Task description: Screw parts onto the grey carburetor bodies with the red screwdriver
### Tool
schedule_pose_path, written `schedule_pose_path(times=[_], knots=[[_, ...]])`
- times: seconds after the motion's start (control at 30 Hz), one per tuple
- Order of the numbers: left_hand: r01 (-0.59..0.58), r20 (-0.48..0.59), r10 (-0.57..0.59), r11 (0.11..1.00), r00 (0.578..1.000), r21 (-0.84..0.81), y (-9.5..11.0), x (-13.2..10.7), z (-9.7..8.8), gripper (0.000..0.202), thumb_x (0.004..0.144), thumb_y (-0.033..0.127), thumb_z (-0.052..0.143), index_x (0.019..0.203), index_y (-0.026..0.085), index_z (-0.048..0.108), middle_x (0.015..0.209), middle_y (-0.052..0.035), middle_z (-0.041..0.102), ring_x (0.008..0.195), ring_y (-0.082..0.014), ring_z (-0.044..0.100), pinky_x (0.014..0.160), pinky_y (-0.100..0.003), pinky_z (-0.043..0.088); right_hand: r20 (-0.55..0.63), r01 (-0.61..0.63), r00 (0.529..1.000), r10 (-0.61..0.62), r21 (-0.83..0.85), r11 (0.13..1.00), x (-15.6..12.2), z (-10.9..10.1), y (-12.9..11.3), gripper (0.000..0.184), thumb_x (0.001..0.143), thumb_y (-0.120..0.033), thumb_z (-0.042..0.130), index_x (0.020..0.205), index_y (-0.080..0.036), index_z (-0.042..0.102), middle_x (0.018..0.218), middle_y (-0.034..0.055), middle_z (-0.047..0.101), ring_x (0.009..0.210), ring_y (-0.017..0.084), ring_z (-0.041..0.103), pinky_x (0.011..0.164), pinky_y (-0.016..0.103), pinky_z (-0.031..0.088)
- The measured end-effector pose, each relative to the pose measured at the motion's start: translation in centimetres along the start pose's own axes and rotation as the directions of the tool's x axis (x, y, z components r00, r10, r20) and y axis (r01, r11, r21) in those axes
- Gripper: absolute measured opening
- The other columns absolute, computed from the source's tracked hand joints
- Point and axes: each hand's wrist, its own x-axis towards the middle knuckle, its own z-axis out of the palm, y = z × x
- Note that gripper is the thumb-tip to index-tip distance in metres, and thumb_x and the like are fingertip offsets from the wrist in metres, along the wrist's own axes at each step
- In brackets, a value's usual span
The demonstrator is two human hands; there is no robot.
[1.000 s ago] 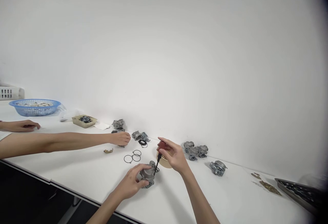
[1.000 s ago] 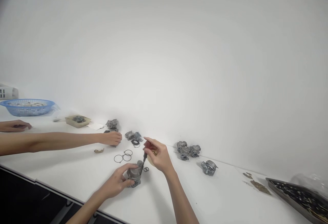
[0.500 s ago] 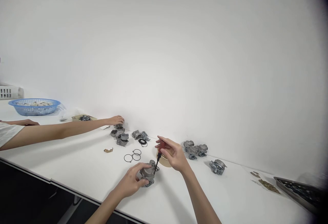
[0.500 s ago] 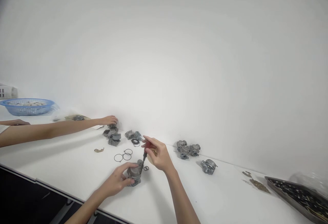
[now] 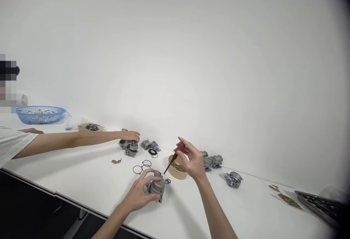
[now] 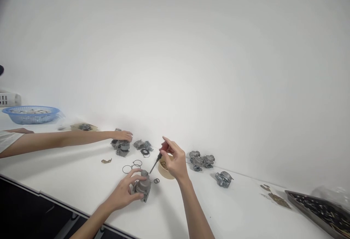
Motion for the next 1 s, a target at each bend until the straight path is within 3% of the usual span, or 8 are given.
schedule_pose_path(times=[0.07,0.27,0.4,0.63,1.0], knots=[[-0.006,0.005,0.006,1.000,1.000,-0.005,0.0,0.0,-0.1,0.043,0.077,0.043,0.075,0.118,0.031,0.068,0.151,-0.0062,0.040,0.095,-0.0211,0.061,0.076,-0.032,0.056,0.012,0.014,1.000,-0.015,0.056,0.998,0.0,0.5,-0.6,0.046,0.091,-0.023,0.063,0.136,-0.029,0.057,0.106,0.0060,0.062,0.090,0.019,0.067,0.083,0.039,0.061],[0.009,0.012,-0.008,0.996,1.000,-0.085,-0.1,0.2,0.0,0.043,0.073,0.035,0.080,0.114,0.029,0.070,0.148,-0.0077,0.045,0.095,-0.0217,0.061,0.074,-0.031,0.054,0.197,0.051,0.978,-0.062,0.063,0.997,-0.5,2.6,-1.5,0.047,0.093,-0.022,0.061,0.138,-0.029,0.056,0.100,0.0061,0.062,0.088,0.018,0.063,0.080,0.037,0.062],[0.008,0.009,-0.007,0.994,1.000,-0.112,-0.1,0.4,0.3,0.044,0.071,0.028,0.081,0.114,0.031,0.071,0.146,-0.0060,0.046,0.093,-0.0195,0.061,0.072,-0.029,0.053,0.207,0.021,0.978,-0.039,0.088,0.996,-0.6,3.1,-0.9,0.046,0.093,-0.024,0.060,0.138,-0.029,0.056,0.100,0.0060,0.061,0.089,0.018,0.063,0.080,0.037,0.062],[-0.031,0.004,0.032,0.995,0.999,-0.098,-0.2,0.6,0.3,0.045,0.072,0.030,0.080,0.116,0.030,0.071,0.141,-0.0074,0.050,0.097,-0.0207,0.061,0.073,-0.029,0.052,0.230,0.008,0.973,-0.025,0.073,0.997,-0.8,3.1,-0.6,0.046,0.092,-0.023,0.060,0.138,-0.030,0.057,0.100,0.0057,0.062,0.089,0.018,0.063,0.080,0.035,0.061],[-0.014,0.015,0.016,0.995,1.000,-0.102,-0.8,0.8,0.5,0.048,0.071,0.037,0.080,0.118,0.027,0.071,0.142,-0.0092,0.049,0.069,-0.0093,0.055,0.061,-0.026,0.051,0.309,-0.002,0.950,-0.035,0.121,0.993,-0.7,2.9,-1.0,0.046,0.095,-0.024,0.054,0.141,-0.028,0.053,0.109,0.0079,0.064,0.095,0.020,0.067,0.083,0.038,0.062]])
